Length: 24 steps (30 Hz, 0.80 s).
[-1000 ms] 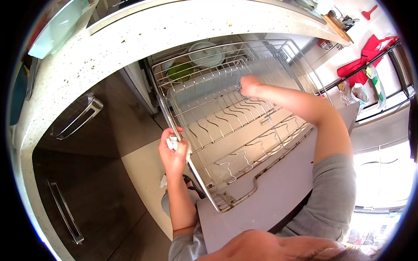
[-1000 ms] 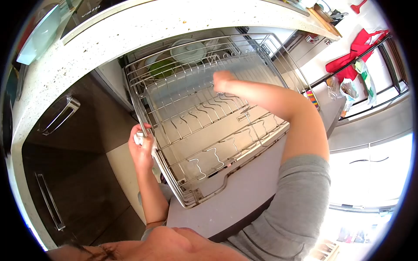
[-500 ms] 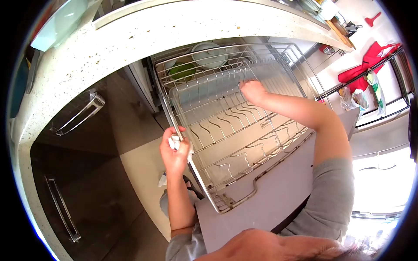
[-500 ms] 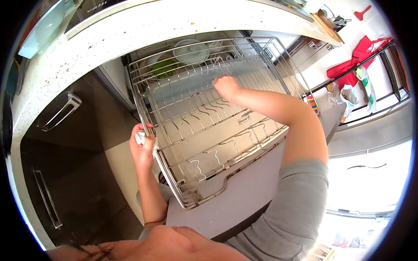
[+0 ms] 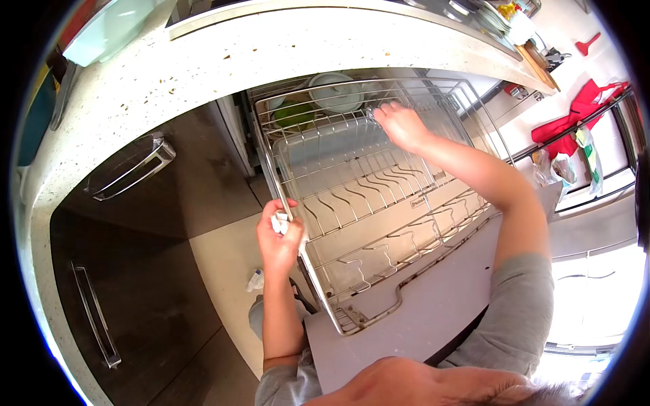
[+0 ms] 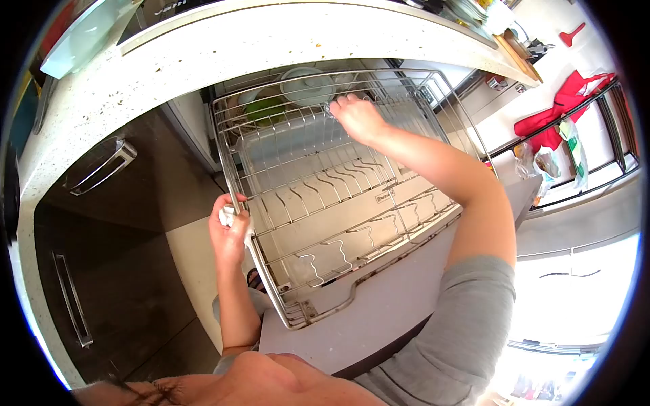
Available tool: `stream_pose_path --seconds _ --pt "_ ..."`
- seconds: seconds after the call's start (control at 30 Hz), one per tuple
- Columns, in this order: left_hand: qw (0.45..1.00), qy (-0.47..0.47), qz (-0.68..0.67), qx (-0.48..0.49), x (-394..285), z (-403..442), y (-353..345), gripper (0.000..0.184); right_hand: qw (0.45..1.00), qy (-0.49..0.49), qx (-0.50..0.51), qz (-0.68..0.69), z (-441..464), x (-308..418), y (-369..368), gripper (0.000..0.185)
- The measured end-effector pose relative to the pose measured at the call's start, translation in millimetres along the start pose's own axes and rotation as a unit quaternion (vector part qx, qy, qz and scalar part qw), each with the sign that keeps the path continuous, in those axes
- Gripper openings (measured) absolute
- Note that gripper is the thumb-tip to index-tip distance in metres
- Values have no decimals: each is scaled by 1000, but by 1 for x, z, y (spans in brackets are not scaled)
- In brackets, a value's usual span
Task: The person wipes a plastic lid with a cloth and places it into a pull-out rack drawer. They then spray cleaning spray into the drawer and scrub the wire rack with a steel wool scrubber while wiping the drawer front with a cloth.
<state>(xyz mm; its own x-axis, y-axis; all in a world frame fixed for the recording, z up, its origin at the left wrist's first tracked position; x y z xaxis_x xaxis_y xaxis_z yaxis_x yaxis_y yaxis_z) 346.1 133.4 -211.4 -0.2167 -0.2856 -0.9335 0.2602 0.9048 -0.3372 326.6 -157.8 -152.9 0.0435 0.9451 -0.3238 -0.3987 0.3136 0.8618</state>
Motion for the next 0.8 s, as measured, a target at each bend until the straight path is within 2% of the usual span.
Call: stream_pose_path --seconds 0.03,0.1,0.17,0.2,0.27,0.33,0.43,0.53,0.63,0.67,0.77,0.8 --pt "1000 -1 1 -1 0 -1 1 20 999 34 38 -15 -5 6 1 15" --pt "1000 0 1 4 0 -1 0 20 997 56 41 -33 -2 6 8 15" --pt "1000 8 -3 -2 -2 -1 0 20 988 -7 150 -38 1 6 8 13" --pt "1000 1 7 -1 -1 -1 1 20 988 0 150 -33 10 10 10 13" --pt "1000 -11 21 -6 -2 -1 1 20 999 -5 -37 2 30 21 35 15" --pt "1000 -2 21 -5 0 -2 2 19 1000 4 -30 8 11 24 3 17" --pt "1000 7 5 -1 2 0 1 19 999 38 -13 8 -5 25 -3 21" --pt "999 -25 17 12 -2 -2 -2 18 986 133 100 11 -39 39 -24 24" --pt "1000 -6 10 -8 1 3 1 19 991 95 66 64 -37 32 -10 27" --pt "1000 -16 16 -6 2 4 3 19 992 115 18 42 -28 33 7 31" --pt "1000 -15 21 3 0 0 1 19 997 55 -5 63 0 26 18 28" --pt "1000 -5 15 2 1 0 0 19 997 65 3 52 1 30 7 27"
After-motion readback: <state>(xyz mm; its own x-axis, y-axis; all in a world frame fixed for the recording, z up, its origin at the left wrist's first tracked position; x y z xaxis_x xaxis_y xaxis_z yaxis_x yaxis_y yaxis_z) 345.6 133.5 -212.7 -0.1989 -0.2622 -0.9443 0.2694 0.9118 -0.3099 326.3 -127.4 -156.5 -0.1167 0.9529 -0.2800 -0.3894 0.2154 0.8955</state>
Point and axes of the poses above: each hand's wrist, its own z-axis towards the middle knuckle, its own y-axis out of the back of the hand, x = y × z, the point moved 7 cm from there along z, towards the middle knuckle, and after that the axes turned 13 degrees about -x, right-handed, at the moved point
